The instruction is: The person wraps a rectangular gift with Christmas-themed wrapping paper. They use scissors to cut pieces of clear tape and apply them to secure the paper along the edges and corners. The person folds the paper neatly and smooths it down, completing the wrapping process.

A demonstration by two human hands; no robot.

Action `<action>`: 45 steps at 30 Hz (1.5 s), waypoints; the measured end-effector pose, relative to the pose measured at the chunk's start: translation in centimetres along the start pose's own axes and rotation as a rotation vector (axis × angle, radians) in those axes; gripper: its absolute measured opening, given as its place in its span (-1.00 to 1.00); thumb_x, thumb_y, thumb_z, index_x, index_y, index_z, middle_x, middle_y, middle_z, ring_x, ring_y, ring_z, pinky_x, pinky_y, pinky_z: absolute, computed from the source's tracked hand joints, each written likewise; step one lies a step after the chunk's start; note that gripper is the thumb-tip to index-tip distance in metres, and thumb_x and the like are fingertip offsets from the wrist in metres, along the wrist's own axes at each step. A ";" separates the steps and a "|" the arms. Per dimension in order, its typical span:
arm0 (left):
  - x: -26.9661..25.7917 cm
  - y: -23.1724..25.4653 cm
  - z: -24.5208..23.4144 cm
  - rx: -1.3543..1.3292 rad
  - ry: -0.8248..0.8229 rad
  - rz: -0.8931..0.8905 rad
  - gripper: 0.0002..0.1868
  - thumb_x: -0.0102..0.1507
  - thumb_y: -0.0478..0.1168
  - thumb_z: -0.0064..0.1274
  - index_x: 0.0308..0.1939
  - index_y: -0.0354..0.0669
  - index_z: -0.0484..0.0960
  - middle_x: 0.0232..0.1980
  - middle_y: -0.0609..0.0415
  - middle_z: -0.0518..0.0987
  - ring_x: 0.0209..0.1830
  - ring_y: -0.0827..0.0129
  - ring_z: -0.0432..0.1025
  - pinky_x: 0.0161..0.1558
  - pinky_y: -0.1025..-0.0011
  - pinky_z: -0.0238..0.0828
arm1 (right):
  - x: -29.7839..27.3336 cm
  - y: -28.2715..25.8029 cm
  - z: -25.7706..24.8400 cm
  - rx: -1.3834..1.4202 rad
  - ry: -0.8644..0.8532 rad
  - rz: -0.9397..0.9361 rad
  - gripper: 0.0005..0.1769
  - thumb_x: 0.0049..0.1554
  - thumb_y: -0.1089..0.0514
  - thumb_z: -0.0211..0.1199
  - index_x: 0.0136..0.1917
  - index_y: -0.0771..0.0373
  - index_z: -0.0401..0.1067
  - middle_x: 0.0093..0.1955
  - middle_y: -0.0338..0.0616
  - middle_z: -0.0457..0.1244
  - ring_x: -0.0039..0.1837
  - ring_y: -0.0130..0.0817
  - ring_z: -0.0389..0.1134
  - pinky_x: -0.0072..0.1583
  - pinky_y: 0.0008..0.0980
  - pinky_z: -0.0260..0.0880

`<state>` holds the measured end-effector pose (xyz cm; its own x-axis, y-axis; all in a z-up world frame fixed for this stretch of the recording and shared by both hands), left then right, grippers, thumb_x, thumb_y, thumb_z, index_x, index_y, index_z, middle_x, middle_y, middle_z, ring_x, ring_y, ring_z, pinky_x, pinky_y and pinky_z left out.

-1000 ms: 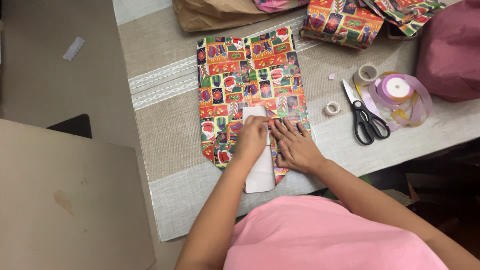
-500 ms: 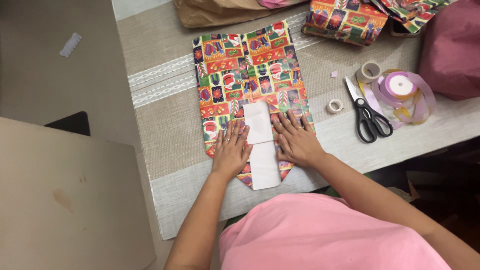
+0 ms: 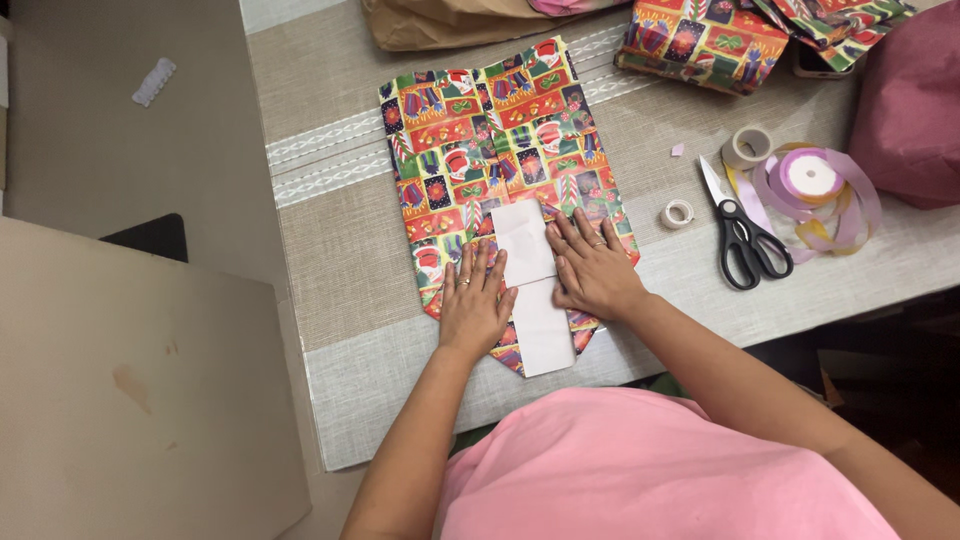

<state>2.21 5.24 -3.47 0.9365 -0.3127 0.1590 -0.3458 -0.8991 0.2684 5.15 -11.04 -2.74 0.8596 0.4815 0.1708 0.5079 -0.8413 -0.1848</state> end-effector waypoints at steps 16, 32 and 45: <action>0.0 -0.1 -0.1 0.001 -0.006 -0.001 -0.33 0.42 0.17 -0.26 0.55 -0.01 0.22 0.65 -0.09 0.05 0.66 0.01 -0.12 0.54 -0.09 -0.27 | -0.2 -0.7 -1.4 -0.016 0.089 -0.006 -0.21 0.12 0.00 0.01 0.59 0.21 0.10 0.66 0.03 -0.04 0.66 0.05 -0.08 0.55 0.27 -0.19; 1.6 -0.1 -2.0 -0.038 0.020 -0.055 -0.50 0.37 0.09 -0.07 0.30 -0.03 0.51 0.47 -0.02 0.33 0.49 0.06 0.18 0.48 -0.06 -0.05 | 0.0 -0.7 -1.7 -0.018 0.088 0.013 -0.24 0.12 -0.02 0.01 0.57 0.19 0.13 0.63 0.05 0.00 0.65 0.02 -0.04 0.55 0.23 -0.16; 8.3 4.4 -0.7 -0.108 0.113 0.260 -0.57 0.35 -0.04 -0.01 0.31 0.13 0.57 0.21 0.04 0.50 0.17 0.13 0.37 0.18 0.04 0.25 | 0.0 -0.1 -0.2 -0.043 -0.036 0.064 -0.29 0.15 -0.09 -0.03 0.51 0.20 0.15 0.65 0.03 -0.05 0.69 -0.01 -0.15 0.57 0.19 -0.25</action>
<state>8.42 -1.14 -0.28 0.8053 -0.4867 0.3385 -0.5830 -0.7539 0.3030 5.09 -11.04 -2.50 0.8922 0.4340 0.1252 0.4495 -0.8802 -0.1524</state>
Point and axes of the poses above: each hand's wrist, its own x-axis towards the middle knuckle, its own z-axis out of the palm, y = z × x, the point moved 10 cm from there along x, towards the middle knuckle
